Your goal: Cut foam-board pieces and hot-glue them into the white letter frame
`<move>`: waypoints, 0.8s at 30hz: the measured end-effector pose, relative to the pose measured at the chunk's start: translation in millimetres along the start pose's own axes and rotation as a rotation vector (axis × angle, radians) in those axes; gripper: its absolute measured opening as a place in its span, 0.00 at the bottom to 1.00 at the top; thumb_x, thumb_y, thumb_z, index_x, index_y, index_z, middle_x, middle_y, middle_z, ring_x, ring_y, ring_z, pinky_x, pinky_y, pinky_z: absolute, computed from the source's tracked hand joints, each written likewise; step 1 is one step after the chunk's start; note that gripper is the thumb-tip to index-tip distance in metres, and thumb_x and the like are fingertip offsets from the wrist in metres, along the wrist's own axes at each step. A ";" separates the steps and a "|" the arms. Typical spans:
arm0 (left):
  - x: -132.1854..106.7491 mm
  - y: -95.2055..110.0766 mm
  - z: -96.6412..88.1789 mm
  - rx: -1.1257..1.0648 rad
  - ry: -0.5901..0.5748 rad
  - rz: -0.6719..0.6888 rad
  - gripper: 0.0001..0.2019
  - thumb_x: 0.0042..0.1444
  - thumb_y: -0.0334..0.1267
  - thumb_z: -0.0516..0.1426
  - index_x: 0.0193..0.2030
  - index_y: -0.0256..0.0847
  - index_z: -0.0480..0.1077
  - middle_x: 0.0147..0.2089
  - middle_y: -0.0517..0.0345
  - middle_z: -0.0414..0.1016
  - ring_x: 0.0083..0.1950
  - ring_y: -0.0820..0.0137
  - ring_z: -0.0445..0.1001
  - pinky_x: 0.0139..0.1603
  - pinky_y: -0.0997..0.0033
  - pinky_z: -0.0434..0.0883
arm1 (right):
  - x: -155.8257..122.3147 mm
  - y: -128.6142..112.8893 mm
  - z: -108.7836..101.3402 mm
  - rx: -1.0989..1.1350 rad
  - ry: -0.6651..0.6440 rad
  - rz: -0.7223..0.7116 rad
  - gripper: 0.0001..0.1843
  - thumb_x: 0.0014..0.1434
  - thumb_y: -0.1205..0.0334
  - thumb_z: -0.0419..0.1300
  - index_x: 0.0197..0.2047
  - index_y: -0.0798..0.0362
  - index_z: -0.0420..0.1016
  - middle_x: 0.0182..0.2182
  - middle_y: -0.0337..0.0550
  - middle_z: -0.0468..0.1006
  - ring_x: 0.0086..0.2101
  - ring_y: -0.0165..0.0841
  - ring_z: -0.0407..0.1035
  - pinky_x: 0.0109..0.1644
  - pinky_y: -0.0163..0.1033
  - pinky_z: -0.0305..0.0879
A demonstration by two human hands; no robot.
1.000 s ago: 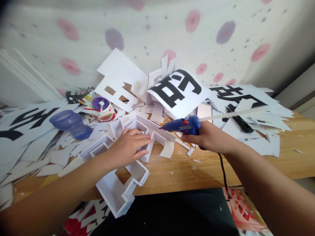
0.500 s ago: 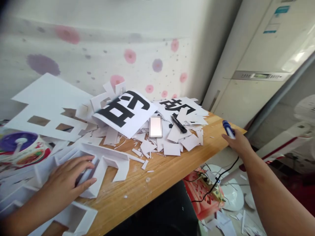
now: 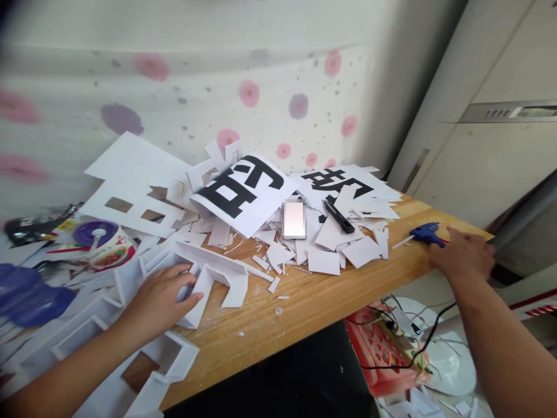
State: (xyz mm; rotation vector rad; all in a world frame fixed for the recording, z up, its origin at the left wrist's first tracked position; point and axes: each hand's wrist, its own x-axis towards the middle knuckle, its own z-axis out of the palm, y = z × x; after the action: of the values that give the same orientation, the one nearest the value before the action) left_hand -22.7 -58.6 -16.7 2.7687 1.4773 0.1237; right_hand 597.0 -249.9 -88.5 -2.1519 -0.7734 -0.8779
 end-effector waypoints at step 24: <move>-57.4 14.4 -5.0 -0.216 -0.114 0.177 0.19 0.52 0.44 0.62 0.51 0.50 0.76 0.55 0.52 0.71 0.59 0.53 0.66 0.61 0.44 0.61 | -220.0 -357.4 -124.7 0.620 -0.521 -0.929 0.15 0.62 0.60 0.61 0.24 0.53 0.72 0.26 0.43 0.72 0.32 0.36 0.60 0.39 0.44 0.56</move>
State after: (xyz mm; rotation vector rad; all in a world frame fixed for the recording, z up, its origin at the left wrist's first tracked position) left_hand -42.8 -114.4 -15.1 2.6766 1.1197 0.1164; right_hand 164.2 -190.4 -59.0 -1.4052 -2.0818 -0.3580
